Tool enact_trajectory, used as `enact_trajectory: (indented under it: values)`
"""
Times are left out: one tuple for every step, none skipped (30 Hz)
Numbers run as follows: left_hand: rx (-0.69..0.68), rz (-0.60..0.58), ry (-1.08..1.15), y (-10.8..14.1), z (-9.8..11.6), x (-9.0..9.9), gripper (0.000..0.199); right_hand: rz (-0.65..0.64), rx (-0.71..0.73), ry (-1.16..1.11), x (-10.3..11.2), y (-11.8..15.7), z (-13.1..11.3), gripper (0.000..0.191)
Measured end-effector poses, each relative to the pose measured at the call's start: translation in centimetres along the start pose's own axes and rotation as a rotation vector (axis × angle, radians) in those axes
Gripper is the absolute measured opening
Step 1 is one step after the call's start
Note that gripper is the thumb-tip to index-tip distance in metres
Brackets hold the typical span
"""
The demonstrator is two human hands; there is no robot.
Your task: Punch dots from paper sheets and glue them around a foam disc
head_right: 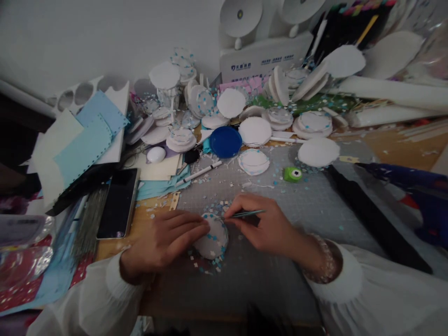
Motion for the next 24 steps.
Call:
enact_trajectory:
  values:
    - [0.009,-0.005,0.011,0.01,-0.08,-0.13,0.05,0.043,-0.015,-0.004,0.16,-0.03,0.04,0.005]
    - [0.017,-0.005,0.022,0.0,-0.16,-0.24,0.056,0.084,-0.038,-0.012,0.32,-0.05,0.09,0.004]
    - [0.027,-0.005,0.037,-0.04,-0.25,-0.34,0.062,0.12,-0.064,-0.026,0.48,-0.07,0.15,0.005]
    - [0.037,-0.005,0.055,-0.11,-0.34,-0.4,0.067,0.147,-0.092,-0.041,0.6,-0.08,0.22,0.006]
    - [0.045,-0.004,0.075,-0.2,-0.42,-0.44,0.07,0.167,-0.115,-0.057,0.7,-0.09,0.27,0.008]
    - [0.056,-0.001,0.093,-0.29,-0.49,-0.45,0.072,0.177,-0.131,-0.072,0.76,-0.1,0.31,0.009]
    - [0.066,0.009,0.105,-0.38,-0.55,-0.43,0.074,0.18,-0.14,-0.085,0.79,-0.1,0.34,0.01]
    - [0.076,0.015,0.114,-0.44,-0.59,-0.41,0.075,0.179,-0.142,-0.095,0.78,-0.1,0.36,0.01]
    - [0.087,0.021,0.12,-0.49,-0.62,-0.38,0.076,0.176,-0.14,-0.103,0.75,-0.09,0.37,0.01]
    - [0.102,0.026,0.123,-0.5,-0.65,-0.35,0.076,0.17,-0.136,-0.107,0.69,-0.08,0.39,0.009]
    - [0.118,0.024,0.125,-0.48,-0.67,-0.34,0.077,0.162,-0.129,-0.11,0.62,-0.06,0.4,0.009]
    - [0.133,0.018,0.128,-0.44,-0.67,-0.36,0.078,0.154,-0.116,-0.111,0.55,-0.05,0.4,0.008]
    - [0.144,0.009,0.129,-0.38,-0.67,-0.39,0.078,0.15,-0.101,-0.112,0.49,-0.03,0.4,0.007]
    - [0.15,0.001,0.128,-0.32,-0.65,-0.44,0.078,0.148,-0.085,-0.112,0.44,-0.01,0.39,0.006]
    - [0.152,-0.007,0.127,-0.27,-0.61,-0.49,0.077,0.148,-0.074,-0.11,0.41,0.0,0.4,0.005]
    - [0.152,-0.016,0.126,-0.22,-0.57,-0.56,0.076,0.15,-0.067,-0.105,0.4,0.01,0.4,0.005]
    - [0.155,-0.027,0.124,-0.18,-0.54,-0.63,0.075,0.153,-0.065,-0.098,0.4,0.02,0.41,0.005]
    - [0.164,-0.038,0.126,-0.14,-0.51,-0.71,0.075,0.159,-0.067,-0.091,0.43,0.03,0.42,0.005]
    - [0.176,-0.051,0.13,-0.1,-0.5,-0.79,0.074,0.165,-0.071,-0.084,0.46,0.03,0.41,0.005]
    - [0.193,-0.063,0.137,-0.06,-0.5,-0.87,0.074,0.167,-0.076,-0.08,0.5,0.02,0.38,0.004]
    - [0.213,-0.072,0.149,0.0,-0.52,-0.93,0.074,0.17,-0.078,-0.08,0.54,0.0,0.34,0.004]
    - [0.231,-0.074,0.162,0.06,-0.54,-0.96,0.074,0.176,-0.077,-0.084,0.59,-0.04,0.26,0.004]
    - [0.247,-0.07,0.178,0.13,-0.57,-0.96,0.072,0.178,-0.077,-0.09,0.64,-0.08,0.18,0.003]
    - [0.257,-0.062,0.195,0.19,-0.61,-0.93,0.07,0.182,-0.075,-0.097,0.69,-0.13,0.08,0.003]
Point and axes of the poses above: each hand's wrist, its own y-axis away from the middle knuckle, its own x-axis out of the back of the hand, z = x × y, the point moved 2 cm from there along -y, towards the middle knuckle, and after that the axes turned 3 degrees about y, right-handed, at the moved point
